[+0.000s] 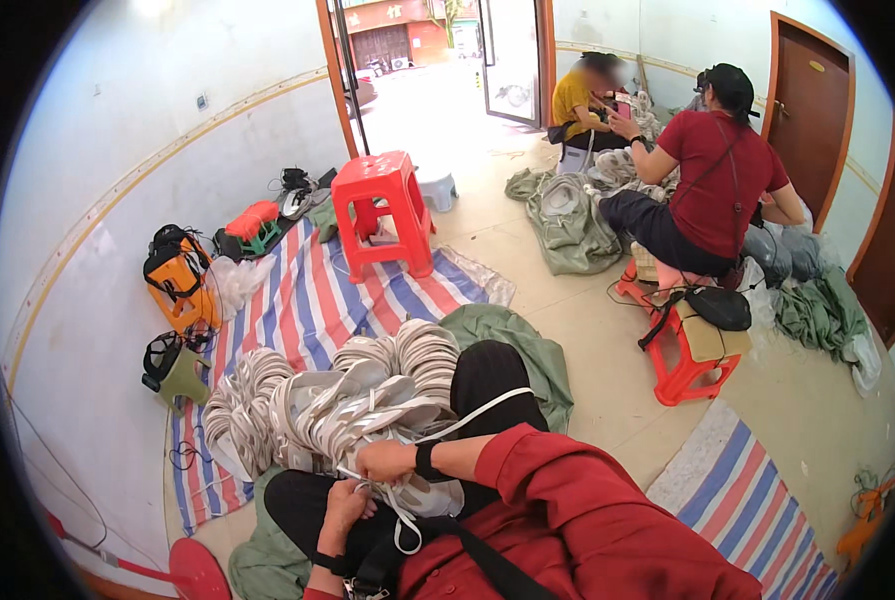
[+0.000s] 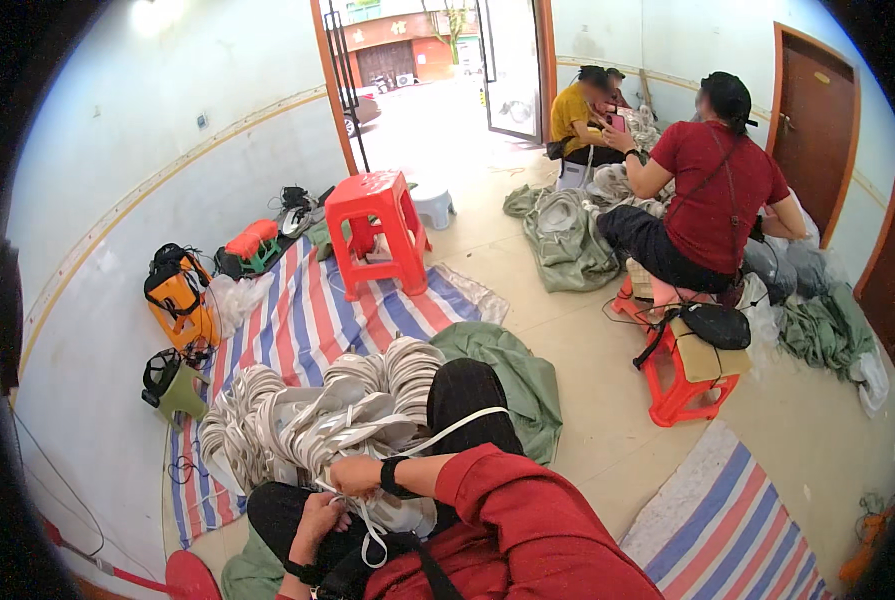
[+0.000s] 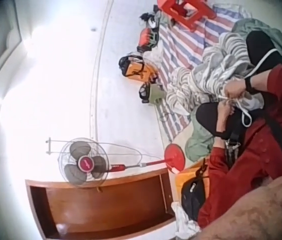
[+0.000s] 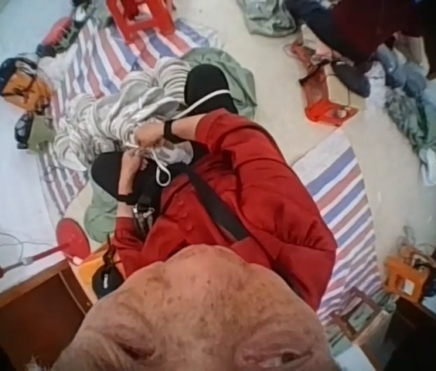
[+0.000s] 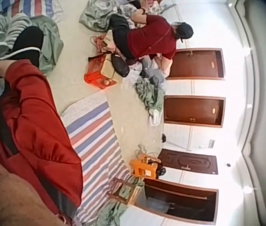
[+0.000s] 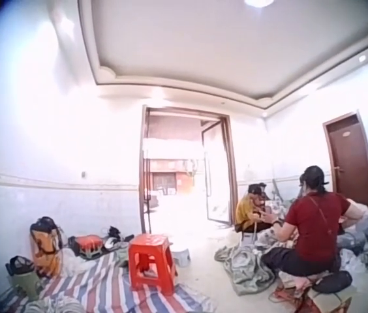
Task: Lacing a large bundle of shoes together in a manufacturing setting.
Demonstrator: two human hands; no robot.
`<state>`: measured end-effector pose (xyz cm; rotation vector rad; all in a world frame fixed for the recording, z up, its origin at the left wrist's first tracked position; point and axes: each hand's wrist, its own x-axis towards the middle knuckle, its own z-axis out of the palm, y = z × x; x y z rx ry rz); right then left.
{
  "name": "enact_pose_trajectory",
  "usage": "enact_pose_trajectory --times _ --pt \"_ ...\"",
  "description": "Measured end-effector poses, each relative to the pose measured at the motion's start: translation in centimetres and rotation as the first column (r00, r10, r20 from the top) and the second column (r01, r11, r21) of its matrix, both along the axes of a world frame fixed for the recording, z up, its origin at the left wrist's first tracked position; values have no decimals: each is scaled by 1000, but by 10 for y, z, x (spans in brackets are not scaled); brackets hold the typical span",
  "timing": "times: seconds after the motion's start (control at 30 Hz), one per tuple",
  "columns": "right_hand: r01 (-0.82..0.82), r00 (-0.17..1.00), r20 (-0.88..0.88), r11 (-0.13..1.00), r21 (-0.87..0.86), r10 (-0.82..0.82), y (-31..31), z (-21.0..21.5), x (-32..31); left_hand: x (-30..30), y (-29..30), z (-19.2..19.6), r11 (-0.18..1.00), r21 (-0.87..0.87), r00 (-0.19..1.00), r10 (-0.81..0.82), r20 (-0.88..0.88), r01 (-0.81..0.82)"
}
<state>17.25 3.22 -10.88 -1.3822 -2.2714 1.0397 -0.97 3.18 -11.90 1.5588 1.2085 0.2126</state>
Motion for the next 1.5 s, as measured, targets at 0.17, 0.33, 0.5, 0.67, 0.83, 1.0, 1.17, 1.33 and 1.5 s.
enact_pose_trajectory --times 0.17,0.33,0.5,0.67,0.83,1.0,1.17,1.33,1.5 --pt "-61 987 145 995 -79 72 12 -1 -6 0 2 -13 1000 14 1000 17 26 -17" --pt "-50 975 218 999 -6 50 7 7 -7 2 0 -8 999 -15 998 44 36 -44" --pt "-48 975 222 992 113 22 3 7 -9 -2 2 -13 999 -6 998 49 32 -49" --pt "0 988 152 1000 -27 4 10 -8 -9 2 0 -13 997 -28 992 74 106 -71" --pt "-23 978 206 999 -49 33 9 -1 -10 6 -9 2 992 113 998 46 39 -50" --pt "-48 974 224 991 127 18 19 -27 -10 3 -1 0 994 105 996 10 -90 0" --pt "-17 985 166 992 -122 37 10 0 -6 4 -1 -6 998 65 999 11 45 -14" --pt "-36 987 149 990 -133 56 13 -2 -4 10 -6 0 994 98 997 50 55 -55" --pt "-48 977 200 994 -96 66 13 -3 -6 10 -4 -5 981 180 998 69 17 -70"
